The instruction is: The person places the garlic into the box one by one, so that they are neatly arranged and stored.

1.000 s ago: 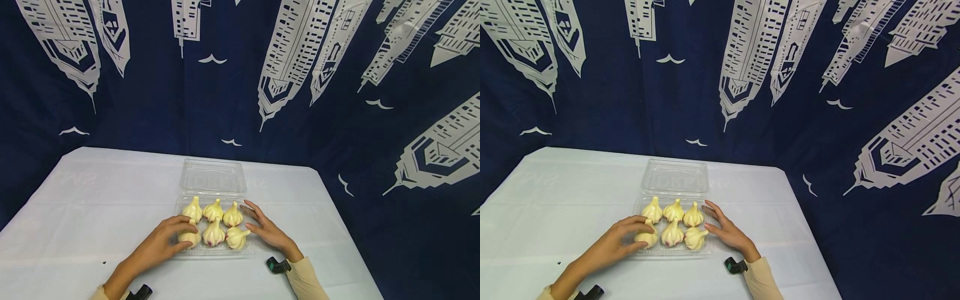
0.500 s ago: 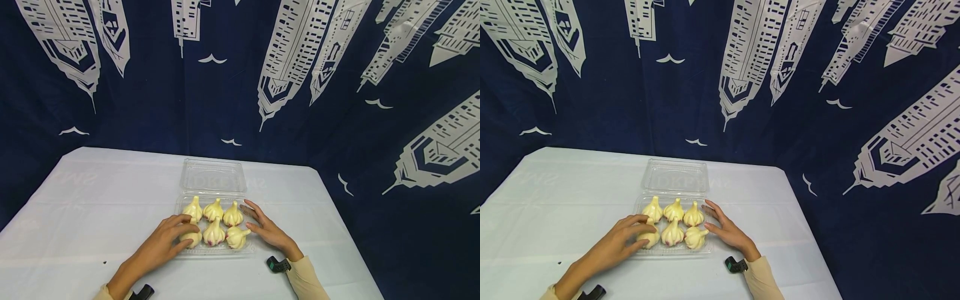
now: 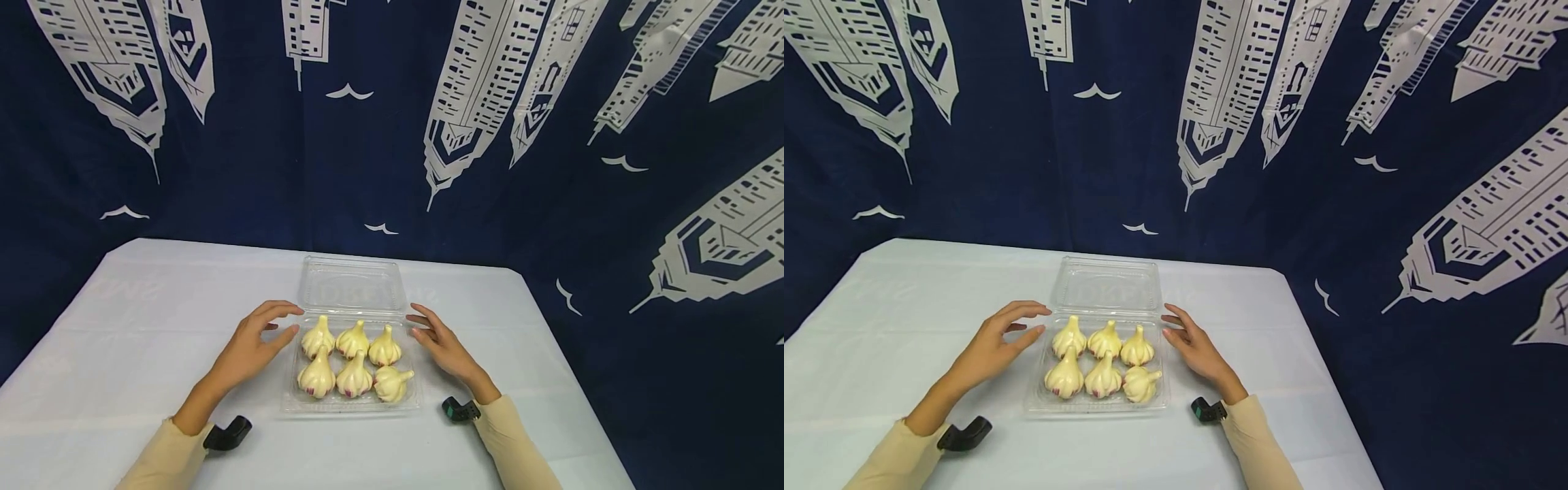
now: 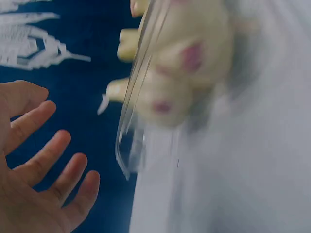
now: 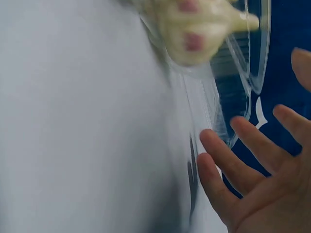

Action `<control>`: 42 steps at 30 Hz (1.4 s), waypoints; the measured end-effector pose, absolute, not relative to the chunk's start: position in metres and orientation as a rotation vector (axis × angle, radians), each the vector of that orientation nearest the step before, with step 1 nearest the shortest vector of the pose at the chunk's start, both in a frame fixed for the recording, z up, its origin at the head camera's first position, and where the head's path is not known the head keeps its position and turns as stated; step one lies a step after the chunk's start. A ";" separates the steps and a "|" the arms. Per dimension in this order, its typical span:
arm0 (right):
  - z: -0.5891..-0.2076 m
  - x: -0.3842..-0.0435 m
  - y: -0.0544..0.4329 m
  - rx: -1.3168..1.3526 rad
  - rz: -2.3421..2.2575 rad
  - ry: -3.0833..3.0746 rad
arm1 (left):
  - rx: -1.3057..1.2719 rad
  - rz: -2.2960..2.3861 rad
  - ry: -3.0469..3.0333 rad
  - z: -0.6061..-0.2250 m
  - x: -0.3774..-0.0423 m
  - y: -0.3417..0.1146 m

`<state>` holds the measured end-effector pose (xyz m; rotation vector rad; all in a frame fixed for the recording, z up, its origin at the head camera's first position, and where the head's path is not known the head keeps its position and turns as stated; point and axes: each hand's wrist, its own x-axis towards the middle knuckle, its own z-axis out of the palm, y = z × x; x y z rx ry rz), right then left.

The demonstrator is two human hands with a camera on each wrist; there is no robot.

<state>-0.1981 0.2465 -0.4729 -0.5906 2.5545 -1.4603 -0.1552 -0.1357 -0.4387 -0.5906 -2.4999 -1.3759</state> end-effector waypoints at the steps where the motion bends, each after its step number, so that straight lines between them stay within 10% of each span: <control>1: -0.471 -0.203 0.246 -0.566 -1.468 2.566 | -0.555 -1.408 -2.518 -0.439 -0.162 -0.138; 21: -0.471 -0.301 0.244 -0.224 -1.701 2.222 | -0.361 -2.136 -2.669 -0.461 -0.259 -0.160; 42: -0.481 -0.315 0.232 -0.231 -1.868 2.052 | -0.430 -2.602 -2.516 -0.473 -0.285 -0.164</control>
